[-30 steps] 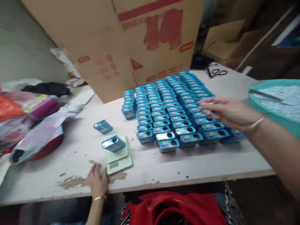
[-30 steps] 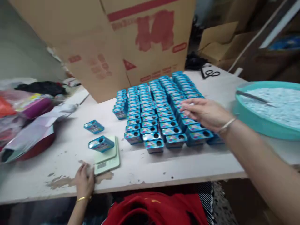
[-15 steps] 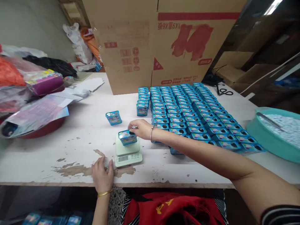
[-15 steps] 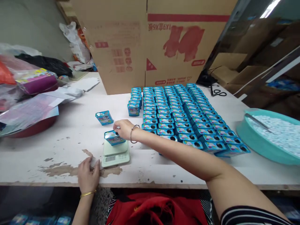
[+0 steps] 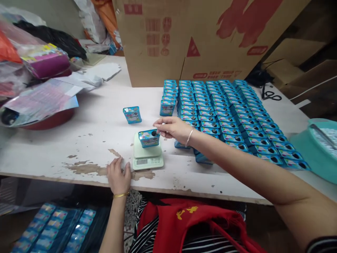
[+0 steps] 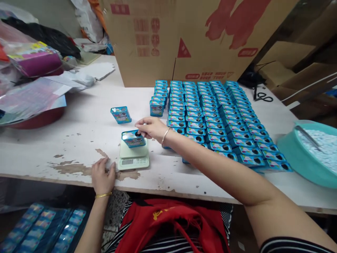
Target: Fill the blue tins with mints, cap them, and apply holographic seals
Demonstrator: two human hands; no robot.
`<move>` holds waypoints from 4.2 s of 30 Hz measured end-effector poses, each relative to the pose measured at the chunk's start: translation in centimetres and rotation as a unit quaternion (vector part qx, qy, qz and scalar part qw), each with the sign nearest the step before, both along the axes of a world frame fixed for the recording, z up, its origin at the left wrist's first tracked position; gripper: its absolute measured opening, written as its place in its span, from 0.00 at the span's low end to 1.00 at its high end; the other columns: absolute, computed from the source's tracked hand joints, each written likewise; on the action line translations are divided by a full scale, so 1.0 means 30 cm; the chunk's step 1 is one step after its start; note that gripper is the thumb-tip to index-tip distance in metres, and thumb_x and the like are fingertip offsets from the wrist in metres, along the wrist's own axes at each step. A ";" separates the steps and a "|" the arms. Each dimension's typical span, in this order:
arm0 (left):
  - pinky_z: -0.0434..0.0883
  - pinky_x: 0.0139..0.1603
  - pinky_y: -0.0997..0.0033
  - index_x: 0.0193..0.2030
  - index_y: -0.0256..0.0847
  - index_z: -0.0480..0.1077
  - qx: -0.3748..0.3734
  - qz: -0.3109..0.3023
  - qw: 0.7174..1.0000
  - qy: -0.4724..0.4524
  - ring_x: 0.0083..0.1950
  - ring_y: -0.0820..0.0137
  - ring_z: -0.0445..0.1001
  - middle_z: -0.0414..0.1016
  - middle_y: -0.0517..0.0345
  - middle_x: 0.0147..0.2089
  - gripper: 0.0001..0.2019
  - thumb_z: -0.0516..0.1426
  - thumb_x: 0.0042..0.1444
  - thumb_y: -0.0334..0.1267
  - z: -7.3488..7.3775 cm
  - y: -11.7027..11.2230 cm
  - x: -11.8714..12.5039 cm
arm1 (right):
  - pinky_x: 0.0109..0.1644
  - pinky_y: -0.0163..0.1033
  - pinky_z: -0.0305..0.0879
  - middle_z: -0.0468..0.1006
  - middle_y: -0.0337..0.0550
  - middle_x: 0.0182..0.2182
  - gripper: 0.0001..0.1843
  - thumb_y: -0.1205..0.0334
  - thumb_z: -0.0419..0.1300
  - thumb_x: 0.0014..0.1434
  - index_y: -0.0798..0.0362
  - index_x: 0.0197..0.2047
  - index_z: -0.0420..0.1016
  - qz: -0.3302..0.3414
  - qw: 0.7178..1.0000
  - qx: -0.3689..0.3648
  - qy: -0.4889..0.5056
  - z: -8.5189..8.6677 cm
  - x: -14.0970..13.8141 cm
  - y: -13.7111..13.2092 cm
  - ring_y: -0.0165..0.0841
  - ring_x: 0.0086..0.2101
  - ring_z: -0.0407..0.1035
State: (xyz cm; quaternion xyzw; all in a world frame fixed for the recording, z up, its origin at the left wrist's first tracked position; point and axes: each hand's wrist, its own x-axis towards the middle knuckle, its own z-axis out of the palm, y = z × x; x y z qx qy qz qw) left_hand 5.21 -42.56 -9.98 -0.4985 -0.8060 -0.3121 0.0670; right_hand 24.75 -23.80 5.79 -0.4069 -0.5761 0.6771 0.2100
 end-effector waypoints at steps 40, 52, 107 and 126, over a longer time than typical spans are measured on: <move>0.64 0.57 0.54 0.47 0.33 0.71 0.028 -0.029 0.998 0.042 0.53 0.57 0.68 0.71 0.41 0.48 0.15 0.54 0.59 0.42 -0.018 0.014 -0.015 | 0.36 0.33 0.56 0.75 0.39 0.28 0.03 0.68 0.63 0.57 0.58 0.34 0.79 0.152 0.881 0.375 -0.245 0.018 -0.050 0.040 0.27 0.30 0.65; 0.63 0.58 0.54 0.47 0.33 0.71 0.025 -0.035 0.999 0.018 0.54 0.57 0.67 0.71 0.41 0.48 0.16 0.55 0.57 0.43 -0.024 0.029 -0.016 | 0.46 0.36 0.60 0.77 0.51 0.42 0.10 0.66 0.62 0.59 0.62 0.43 0.79 0.163 0.830 0.435 -0.310 0.021 -0.073 0.053 0.35 0.43 0.69; 0.66 0.53 0.50 0.42 0.33 0.69 -0.030 0.144 0.988 -0.043 0.43 0.59 0.67 0.66 0.43 0.43 0.13 0.55 0.49 0.36 0.057 0.222 -0.490 | 0.39 0.41 0.65 0.77 0.47 0.34 0.11 0.62 0.49 0.66 0.49 0.35 0.70 0.098 0.895 0.328 -0.287 -0.438 0.386 -0.438 0.37 0.36 0.71; 0.69 0.43 0.67 0.42 0.38 0.69 0.119 -0.073 0.987 -0.077 0.39 0.69 0.71 0.73 0.56 0.40 0.12 0.55 0.57 0.44 0.353 0.282 -0.071 | 0.32 0.34 0.59 0.67 0.34 0.27 0.17 0.68 0.50 0.61 0.53 0.53 0.63 -0.109 0.978 0.173 0.044 -0.137 0.019 -0.023 0.27 0.25 0.61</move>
